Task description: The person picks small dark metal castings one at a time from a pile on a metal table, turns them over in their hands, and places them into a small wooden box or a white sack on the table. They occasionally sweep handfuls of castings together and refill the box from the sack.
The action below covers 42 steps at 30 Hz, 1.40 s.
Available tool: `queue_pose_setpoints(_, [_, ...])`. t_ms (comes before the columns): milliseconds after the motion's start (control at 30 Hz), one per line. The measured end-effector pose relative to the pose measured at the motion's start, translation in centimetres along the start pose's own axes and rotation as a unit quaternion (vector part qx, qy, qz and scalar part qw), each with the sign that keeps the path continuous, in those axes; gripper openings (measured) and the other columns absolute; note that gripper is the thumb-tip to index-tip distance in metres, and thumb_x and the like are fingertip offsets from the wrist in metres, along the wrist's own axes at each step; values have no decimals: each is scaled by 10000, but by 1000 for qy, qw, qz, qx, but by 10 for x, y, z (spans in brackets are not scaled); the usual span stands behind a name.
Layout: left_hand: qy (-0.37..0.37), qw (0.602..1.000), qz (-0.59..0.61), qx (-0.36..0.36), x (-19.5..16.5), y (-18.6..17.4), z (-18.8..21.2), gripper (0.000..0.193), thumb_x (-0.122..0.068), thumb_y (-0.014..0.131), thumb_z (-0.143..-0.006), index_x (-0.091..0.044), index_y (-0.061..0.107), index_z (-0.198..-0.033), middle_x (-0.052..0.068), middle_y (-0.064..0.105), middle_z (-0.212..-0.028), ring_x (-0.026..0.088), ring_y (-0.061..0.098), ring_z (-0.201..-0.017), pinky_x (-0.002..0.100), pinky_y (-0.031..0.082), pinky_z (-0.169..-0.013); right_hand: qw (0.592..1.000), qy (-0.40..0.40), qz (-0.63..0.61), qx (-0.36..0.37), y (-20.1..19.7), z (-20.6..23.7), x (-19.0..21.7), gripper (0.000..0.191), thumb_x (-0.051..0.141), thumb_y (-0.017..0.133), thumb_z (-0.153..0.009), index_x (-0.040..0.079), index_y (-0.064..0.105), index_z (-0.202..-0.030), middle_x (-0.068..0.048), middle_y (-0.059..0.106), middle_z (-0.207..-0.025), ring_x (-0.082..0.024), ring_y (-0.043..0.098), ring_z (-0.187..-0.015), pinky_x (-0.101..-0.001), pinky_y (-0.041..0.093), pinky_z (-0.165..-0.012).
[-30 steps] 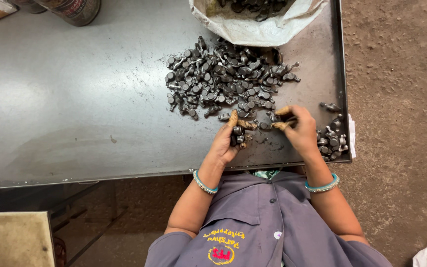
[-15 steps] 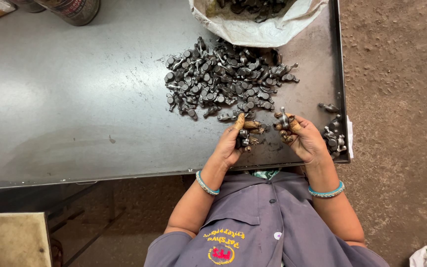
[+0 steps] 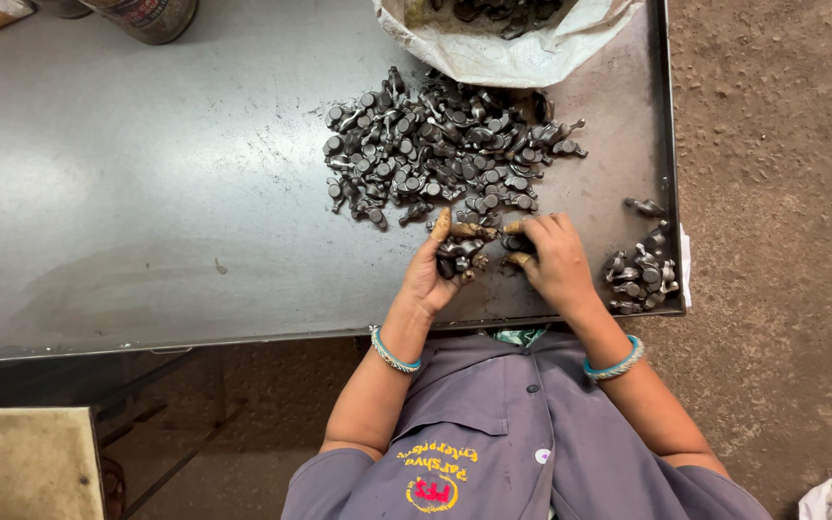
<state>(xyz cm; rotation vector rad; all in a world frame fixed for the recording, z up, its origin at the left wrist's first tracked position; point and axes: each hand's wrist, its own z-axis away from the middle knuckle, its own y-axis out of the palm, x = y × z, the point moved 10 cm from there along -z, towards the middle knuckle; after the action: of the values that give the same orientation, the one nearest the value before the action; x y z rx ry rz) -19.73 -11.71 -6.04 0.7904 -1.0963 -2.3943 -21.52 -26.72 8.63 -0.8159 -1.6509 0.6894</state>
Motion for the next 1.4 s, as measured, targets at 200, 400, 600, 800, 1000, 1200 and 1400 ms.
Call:
queue_pose_setpoints(200, [17, 999, -37, -10, -7, 6, 8, 476, -533, 667, -976, -71, 734, -1065, 78, 762, -934, 187, 750, -758, 286, 570, -517, 857, 212, -470, 9, 44, 23, -79, 306, 56, 791, -874, 42, 671, -1154, -49, 728, -1056, -164, 682, -945, -280, 568, -829])
queue_pose_setpoints(400, [7, 995, -97, -10, 2, 20, 8, 501, -531, 664, -952, -75, 748, -1142, 60, 766, -967, 158, 740, -743, 291, 580, -511, 591, 334, -733, 48, 69, 48, -109, 297, 117, 684, -947, 2, 655, -1219, -117, 749, -1035, -200, 747, -919, -284, 599, -734])
queue_pose_setpoints(600, [34, 992, -121, 4, 11, 23, 5, 368, -354, 719, -968, -54, 730, -1181, 32, 738, -997, 136, 719, -775, 337, 623, -562, 579, 322, -745, 73, 72, 53, -106, 362, 136, 660, -1005, -65, 645, -1307, -172, 759, -1019, -177, 736, -841, -255, 594, -695])
queue_pose_setpoints(800, [14, 993, -110, 30, 25, 40, 2, 269, -205, 736, -930, -57, 711, -1154, 50, 741, -999, 168, 737, -838, 353, 631, -623, 771, 241, -583, 87, 62, 35, -80, 254, 20, 707, -967, -76, 673, -1200, -69, 731, -987, -111, 668, -822, -241, 540, -713])
queue_pose_setpoints(1000, [50, 994, -79, 60, -24, 90, -20, 250, -191, 750, -950, -18, 709, -1127, 87, 730, -945, 180, 703, -761, 322, 576, -580, 849, 145, -501, -90, -7, -3, -59, 275, -41, 729, -928, 16, 632, -1179, -32, 684, -1109, -94, 660, -1006, -246, 557, -915])
queue_pose_setpoints(1200, [187, 975, 11, 115, -143, 196, -93, 706, -453, 723, -924, 27, 490, -1387, 213, 608, -1280, 321, 604, -1175, 410, 581, -887, 996, -38, -46, -71, -23, -40, 25, 495, -111, 678, -712, 109, 685, -1155, -97, 708, -1172, -282, 616, -1137, -413, 500, -969])
queue_pose_setpoints(1400, [243, 951, -107, 157, -181, 228, -109, 970, -480, 723, -905, -86, 183, -1608, 150, 372, -1580, 345, 423, -1414, 499, 499, -1104, 983, -171, 72, 2, 21, -51, 60, 342, -6, 640, -777, 93, 703, -1098, -57, 711, -1199, -276, 610, -1207, -422, 471, -945])
